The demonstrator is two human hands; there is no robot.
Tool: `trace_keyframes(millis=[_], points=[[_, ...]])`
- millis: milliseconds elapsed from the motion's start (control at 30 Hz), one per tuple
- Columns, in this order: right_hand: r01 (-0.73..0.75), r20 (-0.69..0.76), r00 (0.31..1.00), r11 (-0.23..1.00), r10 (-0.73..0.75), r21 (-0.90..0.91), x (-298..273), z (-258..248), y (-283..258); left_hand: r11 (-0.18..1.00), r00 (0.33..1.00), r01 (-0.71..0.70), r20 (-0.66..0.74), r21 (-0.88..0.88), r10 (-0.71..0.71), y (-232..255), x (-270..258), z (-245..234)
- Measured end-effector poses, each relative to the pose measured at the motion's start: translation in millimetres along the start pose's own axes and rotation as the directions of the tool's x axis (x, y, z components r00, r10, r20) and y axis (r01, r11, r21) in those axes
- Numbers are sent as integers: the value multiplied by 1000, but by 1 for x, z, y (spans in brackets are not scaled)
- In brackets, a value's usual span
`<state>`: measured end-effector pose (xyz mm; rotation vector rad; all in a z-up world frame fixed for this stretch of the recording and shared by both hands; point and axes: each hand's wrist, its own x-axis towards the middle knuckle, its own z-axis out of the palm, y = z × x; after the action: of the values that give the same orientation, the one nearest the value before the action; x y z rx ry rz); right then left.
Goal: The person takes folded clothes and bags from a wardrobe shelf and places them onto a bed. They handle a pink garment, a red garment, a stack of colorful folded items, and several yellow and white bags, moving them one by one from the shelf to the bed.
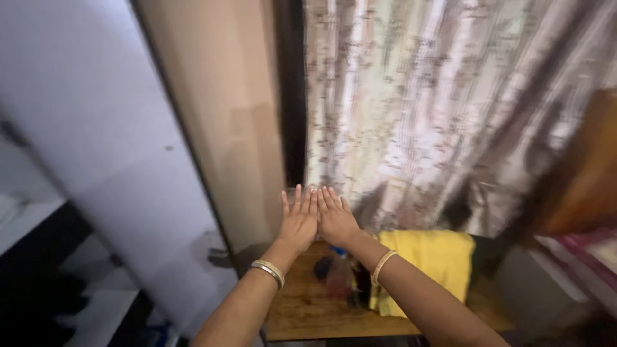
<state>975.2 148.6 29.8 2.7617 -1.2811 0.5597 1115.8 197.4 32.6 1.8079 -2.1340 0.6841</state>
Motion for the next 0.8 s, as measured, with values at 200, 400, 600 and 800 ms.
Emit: trace_keyframes(millis=[200,400,600,800], points=[[249,-73,965,968,-251,-38,52,36,-69,968,980,198,-15,156,-198,-68,-50,-17],[364,106,920,922,-378,128,69,2,-145,898,906,372,120,235,-407,-108,-86,-56],[575,0,815,809,-580,119,94,30,-188,813,859,479,15,329,-512,-130,-126,-73],[648,44,737,723,-674,240,84,33,-231,729,767,557,91,398,-635,-129,-166,-94]])
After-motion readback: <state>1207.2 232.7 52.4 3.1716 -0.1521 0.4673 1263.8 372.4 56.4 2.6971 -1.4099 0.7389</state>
